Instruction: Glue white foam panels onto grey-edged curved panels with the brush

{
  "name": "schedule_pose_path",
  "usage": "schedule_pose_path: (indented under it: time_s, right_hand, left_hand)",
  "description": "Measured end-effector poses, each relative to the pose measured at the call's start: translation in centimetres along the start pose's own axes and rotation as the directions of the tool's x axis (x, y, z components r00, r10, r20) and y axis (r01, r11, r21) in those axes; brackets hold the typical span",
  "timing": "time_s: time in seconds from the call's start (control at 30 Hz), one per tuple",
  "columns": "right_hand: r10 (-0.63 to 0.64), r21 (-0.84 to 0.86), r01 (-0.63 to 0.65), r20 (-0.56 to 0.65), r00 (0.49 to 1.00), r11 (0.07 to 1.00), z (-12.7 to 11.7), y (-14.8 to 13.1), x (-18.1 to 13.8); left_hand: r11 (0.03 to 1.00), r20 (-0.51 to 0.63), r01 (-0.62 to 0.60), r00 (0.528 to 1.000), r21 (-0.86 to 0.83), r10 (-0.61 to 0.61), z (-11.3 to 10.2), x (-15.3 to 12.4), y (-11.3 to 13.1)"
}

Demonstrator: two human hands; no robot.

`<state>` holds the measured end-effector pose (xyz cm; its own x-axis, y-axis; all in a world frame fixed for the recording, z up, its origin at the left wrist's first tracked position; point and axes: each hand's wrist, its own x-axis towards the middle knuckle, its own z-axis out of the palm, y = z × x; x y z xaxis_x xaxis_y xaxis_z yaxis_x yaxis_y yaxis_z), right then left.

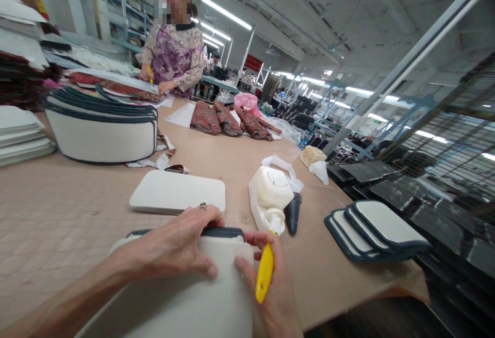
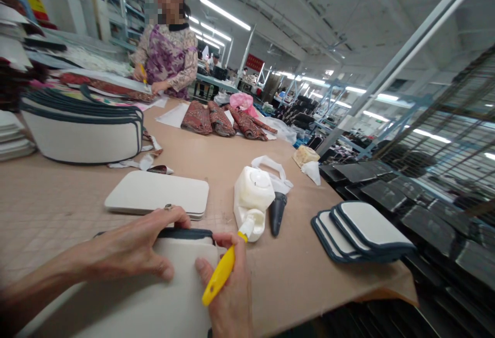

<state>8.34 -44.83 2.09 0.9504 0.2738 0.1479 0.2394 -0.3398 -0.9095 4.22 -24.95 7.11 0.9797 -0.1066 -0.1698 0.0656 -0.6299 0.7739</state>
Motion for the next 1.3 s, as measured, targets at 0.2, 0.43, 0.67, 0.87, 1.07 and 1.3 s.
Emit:
schedule_pose_path:
  time_s: [0.2,0.43,0.67,0.87,1.07,1.3]
  right_hand:
    - [-0.031,0.043,0.028,0.09,0.995,0.999,-1.1,-0.5,1.7]
    - [-0.052,0.141,0.022,0.211,0.976,0.99,-1.6,-0.1,2.5]
    - [0.002,0.267,-0.086,0.3,0.954,0.96,-1.8,-0.2,2.6]
    - [0.061,0.409,-0.152,0.225,0.972,0.9,-1.5,-0.5,1.1]
    - [0.089,0.456,-0.112,0.072,0.993,0.883,-0.4,0.4,-2.0]
    - [0.041,0.21,-0.043,0.016,0.999,0.977,-0.5,0.5,-1.9]
  left_hand:
    - [0.999,-0.015,-0.038,0.999,0.02,0.038,0.6,0.0,-0.3]
    - [0.994,-0.033,-0.093,0.995,0.052,0.095,0.8,-0.2,-0.3]
    - [0.989,-0.011,-0.145,0.989,0.035,0.145,0.9,-0.3,-0.2]
    - [0.993,0.041,-0.12,0.992,-0.003,0.12,-0.2,-0.1,0.1]
    - [0.979,0.114,-0.167,0.977,-0.115,0.18,-0.7,0.6,-0.3]
    - [0.98,0.13,-0.196,0.973,0.039,0.189,-0.2,1.4,-0.8]
